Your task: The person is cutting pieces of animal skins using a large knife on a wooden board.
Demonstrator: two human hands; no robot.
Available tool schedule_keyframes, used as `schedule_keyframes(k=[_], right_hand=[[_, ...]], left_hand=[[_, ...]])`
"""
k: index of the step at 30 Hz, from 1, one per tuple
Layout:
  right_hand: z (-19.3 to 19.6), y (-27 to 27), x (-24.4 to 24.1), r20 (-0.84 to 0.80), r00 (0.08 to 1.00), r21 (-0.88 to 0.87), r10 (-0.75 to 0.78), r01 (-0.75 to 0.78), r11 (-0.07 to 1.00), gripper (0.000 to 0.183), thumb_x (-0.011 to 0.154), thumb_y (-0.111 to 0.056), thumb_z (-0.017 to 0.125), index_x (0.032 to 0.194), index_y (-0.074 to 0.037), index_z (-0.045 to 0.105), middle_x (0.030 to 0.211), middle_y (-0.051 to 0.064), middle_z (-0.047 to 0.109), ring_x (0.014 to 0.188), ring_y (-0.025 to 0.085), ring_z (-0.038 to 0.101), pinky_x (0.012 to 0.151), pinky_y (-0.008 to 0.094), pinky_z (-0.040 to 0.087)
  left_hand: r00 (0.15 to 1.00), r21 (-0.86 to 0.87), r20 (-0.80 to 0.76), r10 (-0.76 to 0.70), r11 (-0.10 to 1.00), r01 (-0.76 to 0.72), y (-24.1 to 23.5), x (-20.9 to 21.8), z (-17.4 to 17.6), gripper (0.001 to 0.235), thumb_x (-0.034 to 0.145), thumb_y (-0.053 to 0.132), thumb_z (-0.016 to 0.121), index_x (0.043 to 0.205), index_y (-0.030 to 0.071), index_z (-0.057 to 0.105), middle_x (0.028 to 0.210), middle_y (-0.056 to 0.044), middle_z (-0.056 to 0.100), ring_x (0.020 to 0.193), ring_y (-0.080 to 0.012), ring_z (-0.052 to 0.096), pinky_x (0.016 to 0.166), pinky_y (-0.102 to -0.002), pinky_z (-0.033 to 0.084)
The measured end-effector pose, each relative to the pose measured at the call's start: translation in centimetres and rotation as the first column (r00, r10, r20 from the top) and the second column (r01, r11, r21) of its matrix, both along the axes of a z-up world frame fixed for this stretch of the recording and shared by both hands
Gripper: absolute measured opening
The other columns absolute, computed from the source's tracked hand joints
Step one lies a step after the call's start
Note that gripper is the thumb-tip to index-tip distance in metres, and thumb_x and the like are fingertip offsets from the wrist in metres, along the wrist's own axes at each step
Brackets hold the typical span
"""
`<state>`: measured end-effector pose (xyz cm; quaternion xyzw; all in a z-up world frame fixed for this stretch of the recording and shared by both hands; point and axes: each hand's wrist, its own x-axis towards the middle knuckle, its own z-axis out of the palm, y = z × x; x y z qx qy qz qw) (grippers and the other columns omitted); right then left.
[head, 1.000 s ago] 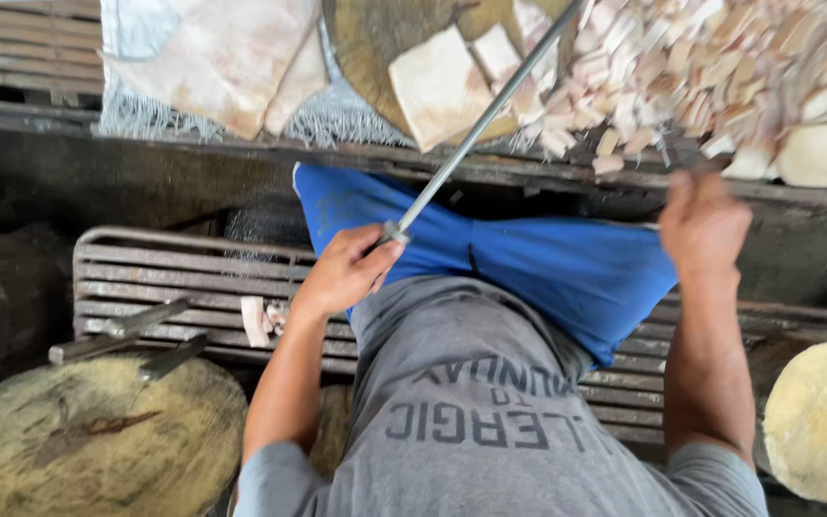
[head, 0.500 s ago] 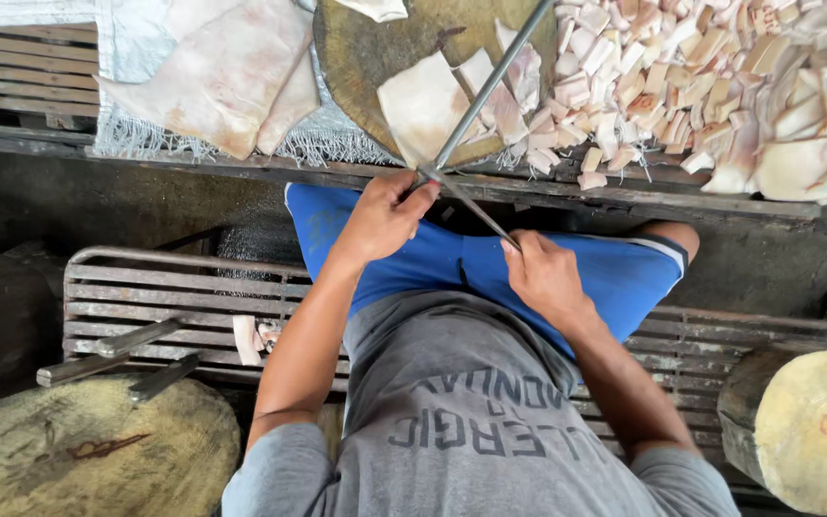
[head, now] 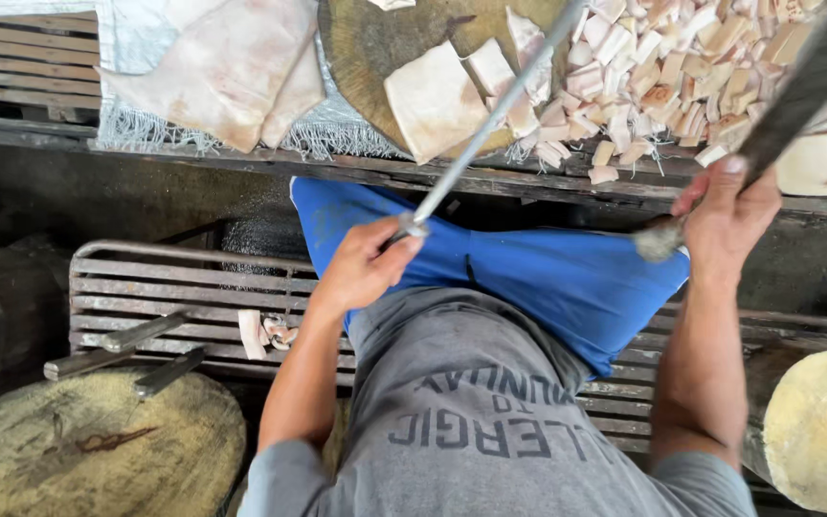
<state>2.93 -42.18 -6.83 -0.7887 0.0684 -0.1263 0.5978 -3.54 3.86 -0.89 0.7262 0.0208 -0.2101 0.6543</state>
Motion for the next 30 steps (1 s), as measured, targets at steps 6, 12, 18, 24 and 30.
schedule_keyframes(k=[6, 12, 18, 24, 30], right_hand=[[3.0, 11.2, 2.8, 0.07, 0.997, 0.142, -0.011, 0.001, 0.99, 0.028, 0.118, -0.032, 0.053, 0.103, -0.008, 0.053, 0.074, 0.007, 0.064, 0.06, 0.019, 0.064, 0.055, 0.035, 0.054], [0.5, 16.4, -4.5, -0.053, 0.891, -0.603, 0.45, -0.388, 0.697, 0.014, 0.102, -0.016, 0.065, 0.1, -0.002, 0.062, 0.084, 0.017, 0.065, 0.073, 0.037, 0.067, 0.064, 0.047, 0.054], [0.9, 15.6, 0.4, 0.109, 0.745, -0.903, 0.658, -0.202, 0.378, 0.017, 0.083, -0.008, 0.071, 0.097, -0.004, 0.062, 0.078, 0.012, 0.061, 0.071, 0.032, 0.064, 0.063, 0.045, 0.053], [1.7, 1.8, 0.7, 0.084, 0.96, -0.981, 0.266, 0.033, 0.189, 0.008, 0.105, -0.012, 0.066, 0.1, -0.005, 0.065, 0.078, 0.011, 0.062, 0.067, 0.029, 0.062, 0.057, 0.041, 0.051], [0.5, 4.0, 0.3, -0.05, 0.998, 0.277, 0.028, -0.013, 0.961, 0.026, 0.12, -0.026, 0.055, 0.104, -0.006, 0.054, 0.074, 0.004, 0.053, 0.058, 0.017, 0.054, 0.053, 0.038, 0.047]], left_hand=[[0.823, 0.002, 0.547, -0.151, 0.984, 0.179, -6.5, 5.1, -0.7, 0.019, 0.106, 0.021, 0.065, 0.106, 0.002, 0.068, 0.076, -0.002, 0.06, 0.065, -0.0091, 0.053, 0.058, -0.028, 0.045], [0.987, 0.023, 0.135, 0.088, 0.996, -0.092, -3.9, 7.1, -1.4, 0.026, 0.103, 0.025, 0.062, 0.088, 0.004, 0.063, 0.06, 0.0, 0.052, 0.05, -0.0074, 0.05, 0.046, -0.028, 0.042], [0.998, -0.042, -0.037, 0.045, 0.998, -0.046, -4.0, 2.5, -2.5, 0.037, 0.105, 0.024, 0.064, 0.077, 0.001, 0.061, 0.059, 0.001, 0.056, 0.049, -0.0072, 0.053, 0.044, -0.028, 0.043], [0.97, 0.0, -0.193, 0.15, 0.988, -0.153, 1.0, -2.1, -1.2, 0.025, 0.103, 0.022, 0.061, 0.091, 0.002, 0.069, 0.06, 0.003, 0.054, 0.047, -0.0058, 0.05, 0.042, -0.026, 0.039], [0.993, -0.07, 0.087, -0.079, 0.994, 0.085, -3.3, 0.3, -2.6, 0.02, 0.103, 0.021, 0.064, 0.104, 0.002, 0.069, 0.065, 0.003, 0.054, 0.054, -0.005, 0.049, 0.048, -0.026, 0.042]])
